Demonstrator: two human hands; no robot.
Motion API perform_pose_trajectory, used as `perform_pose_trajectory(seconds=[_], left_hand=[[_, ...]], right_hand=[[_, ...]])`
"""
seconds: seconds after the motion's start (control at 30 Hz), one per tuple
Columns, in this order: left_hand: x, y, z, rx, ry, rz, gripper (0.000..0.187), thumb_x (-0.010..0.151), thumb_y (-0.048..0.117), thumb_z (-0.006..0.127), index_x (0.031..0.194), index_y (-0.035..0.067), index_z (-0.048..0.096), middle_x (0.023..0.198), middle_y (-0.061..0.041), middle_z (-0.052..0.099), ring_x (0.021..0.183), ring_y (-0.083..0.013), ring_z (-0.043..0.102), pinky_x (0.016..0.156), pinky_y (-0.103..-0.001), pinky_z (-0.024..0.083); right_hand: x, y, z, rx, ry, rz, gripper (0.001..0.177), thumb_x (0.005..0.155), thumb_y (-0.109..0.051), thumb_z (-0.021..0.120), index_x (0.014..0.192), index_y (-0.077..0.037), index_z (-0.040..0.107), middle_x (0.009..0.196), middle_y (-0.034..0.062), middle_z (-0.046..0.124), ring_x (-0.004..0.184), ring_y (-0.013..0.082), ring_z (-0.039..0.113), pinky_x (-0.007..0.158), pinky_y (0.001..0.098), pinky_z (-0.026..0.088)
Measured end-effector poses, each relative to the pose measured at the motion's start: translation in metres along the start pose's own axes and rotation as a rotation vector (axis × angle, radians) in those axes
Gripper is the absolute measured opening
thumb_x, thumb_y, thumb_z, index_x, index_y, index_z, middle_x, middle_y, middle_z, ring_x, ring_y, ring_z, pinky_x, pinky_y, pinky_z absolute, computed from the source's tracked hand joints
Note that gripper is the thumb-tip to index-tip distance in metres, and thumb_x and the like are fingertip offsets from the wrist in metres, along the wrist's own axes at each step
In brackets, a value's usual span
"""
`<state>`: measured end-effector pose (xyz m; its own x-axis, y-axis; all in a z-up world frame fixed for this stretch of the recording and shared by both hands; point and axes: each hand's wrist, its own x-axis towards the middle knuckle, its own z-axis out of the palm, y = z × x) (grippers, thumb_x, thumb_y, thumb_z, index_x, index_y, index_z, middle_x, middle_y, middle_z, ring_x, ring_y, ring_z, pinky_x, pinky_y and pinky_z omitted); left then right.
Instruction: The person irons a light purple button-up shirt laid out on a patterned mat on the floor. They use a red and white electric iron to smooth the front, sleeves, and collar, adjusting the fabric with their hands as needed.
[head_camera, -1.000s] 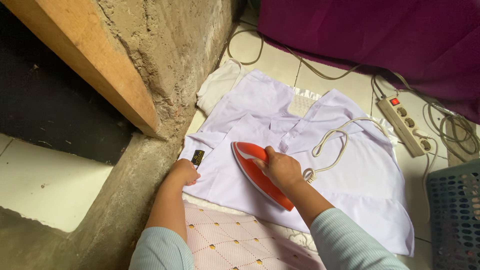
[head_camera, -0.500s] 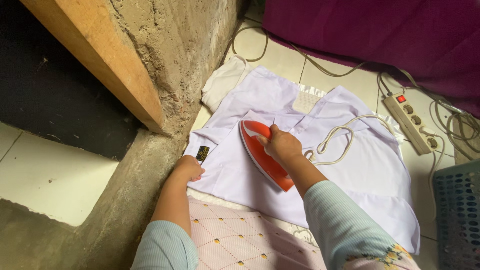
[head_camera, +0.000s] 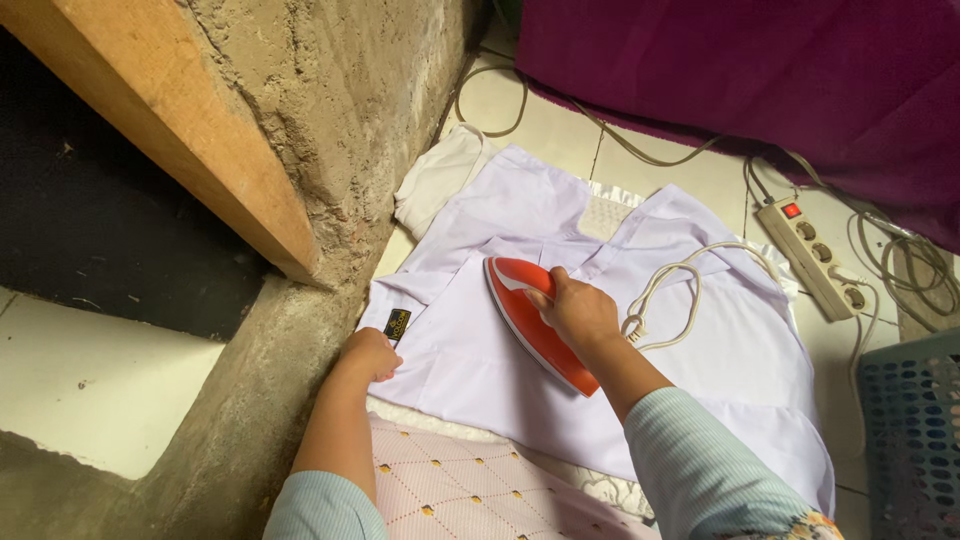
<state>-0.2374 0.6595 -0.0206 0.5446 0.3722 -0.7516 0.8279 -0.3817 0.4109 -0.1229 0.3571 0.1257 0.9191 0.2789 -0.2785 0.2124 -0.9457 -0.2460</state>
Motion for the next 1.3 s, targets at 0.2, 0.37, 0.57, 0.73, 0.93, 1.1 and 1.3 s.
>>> perform_pose_trajectory(seconds=[0.2,0.37,0.57,0.73,0.93,1.1,1.3], left_hand=[[0.008,-0.001,0.000,0.031,-0.001,0.001,0.014,0.085,0.008,0.079,0.088,-0.005,0.074,0.078,-0.016,0.077,0.066,-0.0198,0.074,0.057,-0.030,0.059],[0.012,-0.003,0.001,0.005,0.009,-0.006,0.012,0.085,0.005,0.079,0.090,-0.003,0.071,0.078,-0.016,0.076,0.065,-0.0200,0.074,0.056,-0.031,0.059],[0.018,-0.005,0.002,0.026,-0.016,0.001,0.014,0.085,0.007,0.080,0.090,-0.002,0.071,0.078,-0.014,0.076,0.064,-0.0193,0.073,0.055,-0.031,0.058],[0.029,-0.007,0.000,0.004,-0.015,0.036,0.015,0.085,0.008,0.081,0.088,-0.004,0.073,0.077,-0.015,0.077,0.062,-0.0190,0.073,0.053,-0.030,0.059],[0.018,-0.005,0.008,-0.018,0.012,-0.037,0.015,0.085,0.007,0.081,0.088,-0.004,0.073,0.077,-0.016,0.077,0.062,-0.0195,0.073,0.054,-0.032,0.058],[0.013,-0.005,0.005,-0.026,0.043,-0.021,0.013,0.084,0.007,0.081,0.089,-0.002,0.074,0.078,-0.015,0.077,0.065,-0.0183,0.074,0.055,-0.030,0.060],[0.010,-0.003,0.001,-0.028,0.025,-0.018,0.017,0.086,0.010,0.080,0.094,-0.002,0.073,0.080,-0.015,0.077,0.066,-0.0196,0.074,0.056,-0.031,0.060]], right_hand=[[0.041,-0.009,-0.005,0.015,0.011,0.081,0.053,0.097,-0.062,0.056,0.118,-0.013,0.060,0.095,0.0112,0.075,0.092,0.0319,0.073,0.078,0.0465,0.056],[0.031,-0.009,-0.019,0.056,-0.080,0.066,0.055,0.094,-0.060,0.057,0.125,-0.015,0.058,0.095,0.0113,0.075,0.092,0.0311,0.072,0.078,0.0469,0.056],[-0.045,-0.021,-0.011,0.018,-0.051,-0.172,0.057,0.092,-0.062,0.057,0.126,-0.015,0.059,0.087,0.0129,0.075,0.081,0.0335,0.073,0.072,0.0462,0.057],[-0.062,-0.034,0.007,0.052,-0.026,-0.254,0.053,0.092,-0.058,0.059,0.120,-0.013,0.061,0.083,0.0140,0.074,0.077,0.0349,0.073,0.069,0.0474,0.057],[-0.017,-0.041,0.011,0.024,0.006,-0.173,0.051,0.094,-0.058,0.059,0.115,-0.011,0.060,0.088,0.0138,0.075,0.085,0.0357,0.072,0.073,0.0482,0.057],[0.009,-0.047,0.010,0.001,-0.067,-0.085,0.054,0.096,-0.060,0.056,0.121,-0.013,0.058,0.096,0.0121,0.075,0.092,0.0324,0.073,0.077,0.0482,0.056],[-0.023,-0.035,0.014,0.001,-0.153,-0.115,0.057,0.094,-0.060,0.055,0.128,-0.014,0.056,0.095,0.0125,0.076,0.092,0.0313,0.073,0.077,0.0453,0.057]])
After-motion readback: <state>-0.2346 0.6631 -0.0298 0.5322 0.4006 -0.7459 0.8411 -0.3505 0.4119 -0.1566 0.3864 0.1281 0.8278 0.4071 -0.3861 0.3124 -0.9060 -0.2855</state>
